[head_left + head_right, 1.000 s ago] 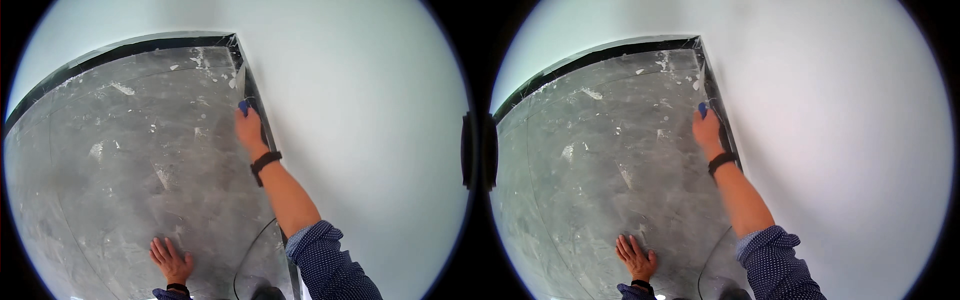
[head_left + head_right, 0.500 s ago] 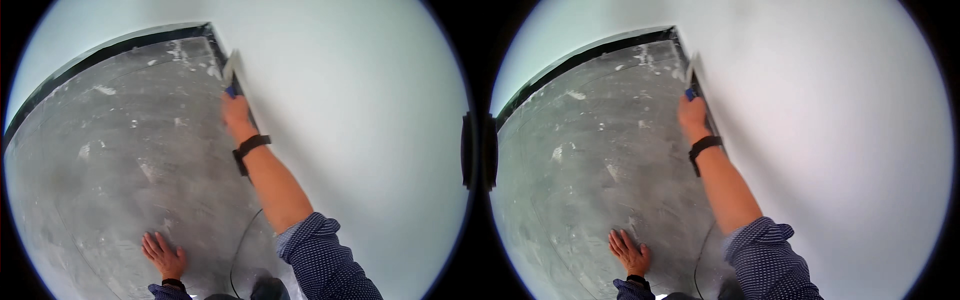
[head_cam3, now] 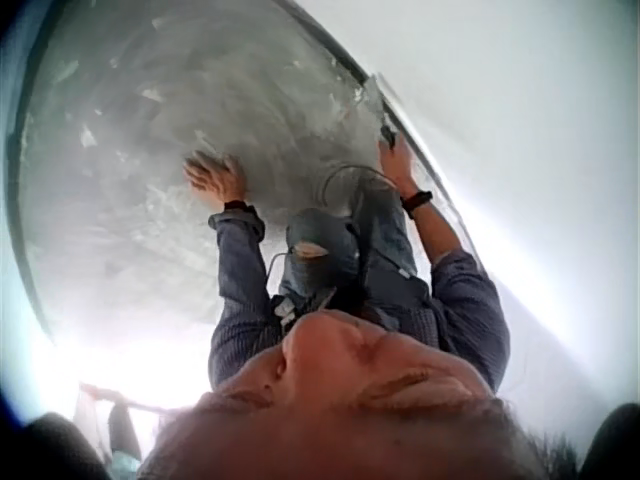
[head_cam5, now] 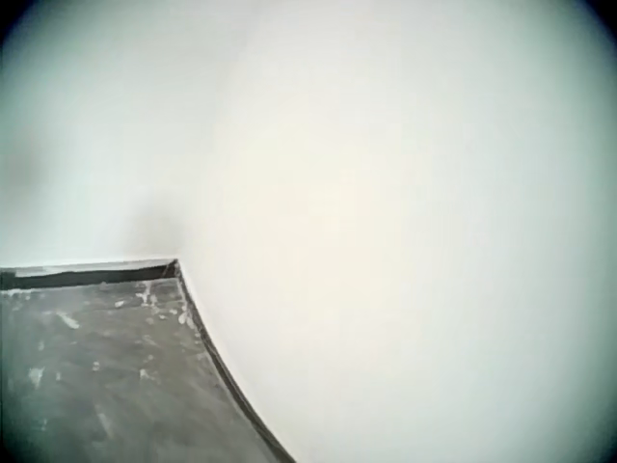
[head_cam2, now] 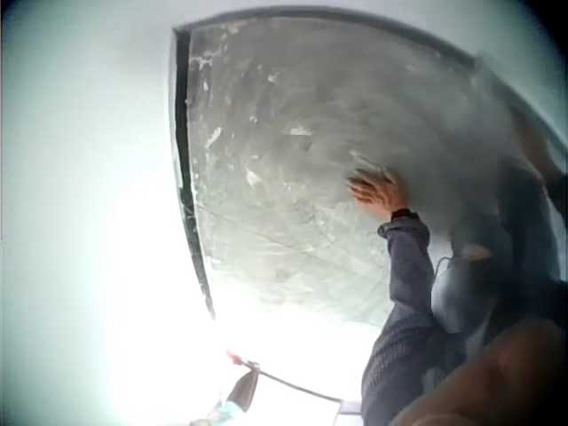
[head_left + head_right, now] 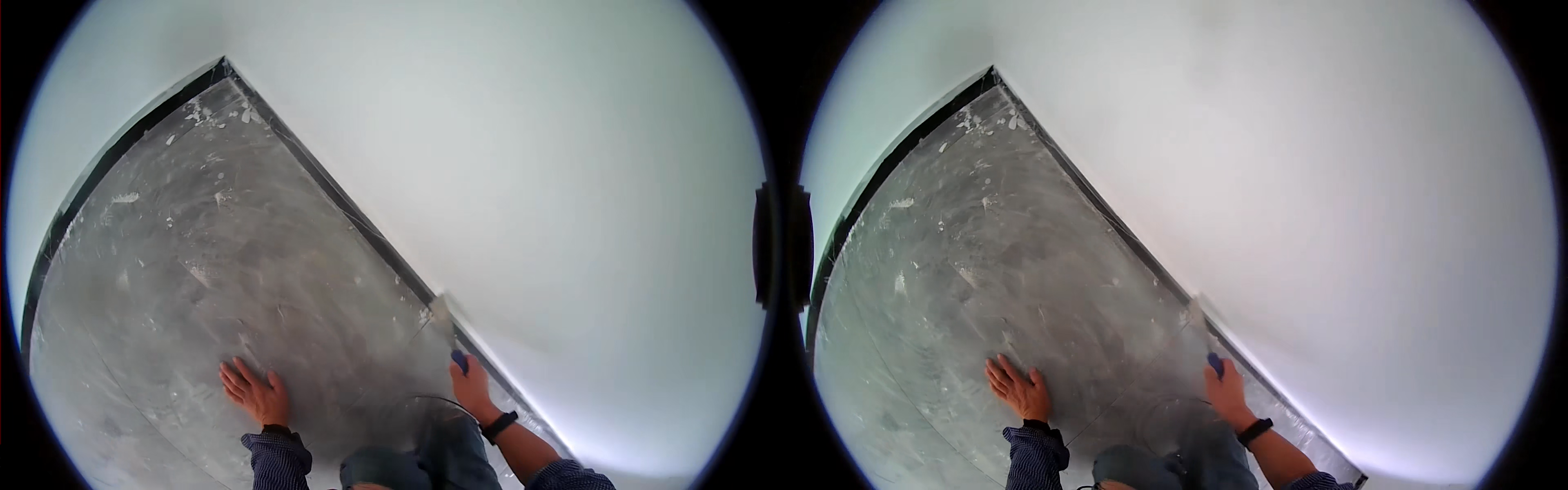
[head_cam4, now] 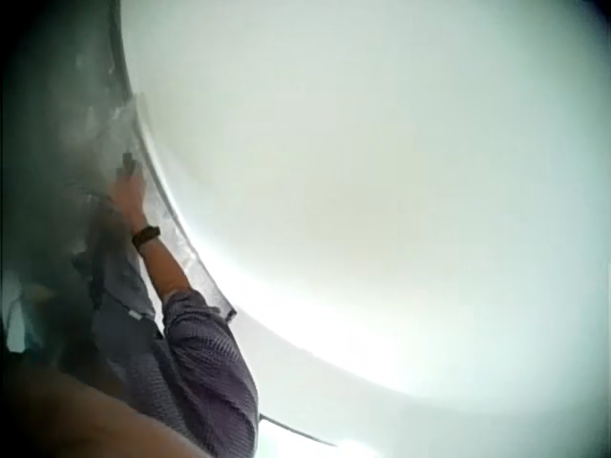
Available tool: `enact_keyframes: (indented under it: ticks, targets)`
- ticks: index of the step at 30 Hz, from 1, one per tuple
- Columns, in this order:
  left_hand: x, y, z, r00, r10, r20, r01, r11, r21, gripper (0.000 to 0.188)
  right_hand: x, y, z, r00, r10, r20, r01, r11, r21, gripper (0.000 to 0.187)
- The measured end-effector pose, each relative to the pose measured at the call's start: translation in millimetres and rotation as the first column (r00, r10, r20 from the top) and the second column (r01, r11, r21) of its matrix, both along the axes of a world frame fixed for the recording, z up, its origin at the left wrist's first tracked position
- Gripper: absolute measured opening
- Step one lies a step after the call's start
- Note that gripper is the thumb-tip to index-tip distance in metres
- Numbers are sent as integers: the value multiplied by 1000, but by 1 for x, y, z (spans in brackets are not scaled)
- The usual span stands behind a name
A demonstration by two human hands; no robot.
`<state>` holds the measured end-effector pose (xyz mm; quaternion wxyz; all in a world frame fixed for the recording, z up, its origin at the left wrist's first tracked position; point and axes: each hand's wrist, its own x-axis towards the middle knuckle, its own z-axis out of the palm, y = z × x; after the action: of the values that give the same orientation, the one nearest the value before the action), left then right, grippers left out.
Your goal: The person scrapes residue from the tiled floor and along the base of the walls using a putty knife.
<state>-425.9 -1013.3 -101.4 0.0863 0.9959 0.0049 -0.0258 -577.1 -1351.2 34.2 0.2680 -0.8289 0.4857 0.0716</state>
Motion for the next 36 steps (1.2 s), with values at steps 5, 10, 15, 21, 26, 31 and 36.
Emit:
enact_keyframes:
  ticks: [5, 10, 15, 21, 26, 31, 36]
  targets:
    - [1, -9, 1, 998, 14, 54, -14, 1000, -6, 75, -27, -14, -22, 985, 92, 145, -90, 996, -24, 30]
    - [0, -9, -1, 995, -11, 96, 9, 1000, 16, 73, 79, -15, -66, 938, 191, 288, -177, 981, -74, 30]
    - [-5, 2, -12, 995, -9, 101, 3, 998, 57, 72, 27, 34, -47, 984, 26, 174, -116, 839, 531, 38]
    - [-7, 0, -6, 994, -25, 104, 19, 998, 62, 71, -24, 66, -38, 875, -482, -41, 215, 311, 926, 38]
    - [-5, -9, -15, 994, -4, 109, 0, 999, 40, 69, 60, 28, -62, 842, -516, 155, 169, 525, 834, 37]
    - [-2, 14, -31, 986, -19, 168, -30, 959, 281, 65, 12, 8, -24, 976, -175, 126, -8, 556, 831, 40]
    - [12, 20, -49, 992, -15, 121, -30, 931, 364, 71, -176, -38, 5, 975, 215, 48, -194, 736, 649, 39]
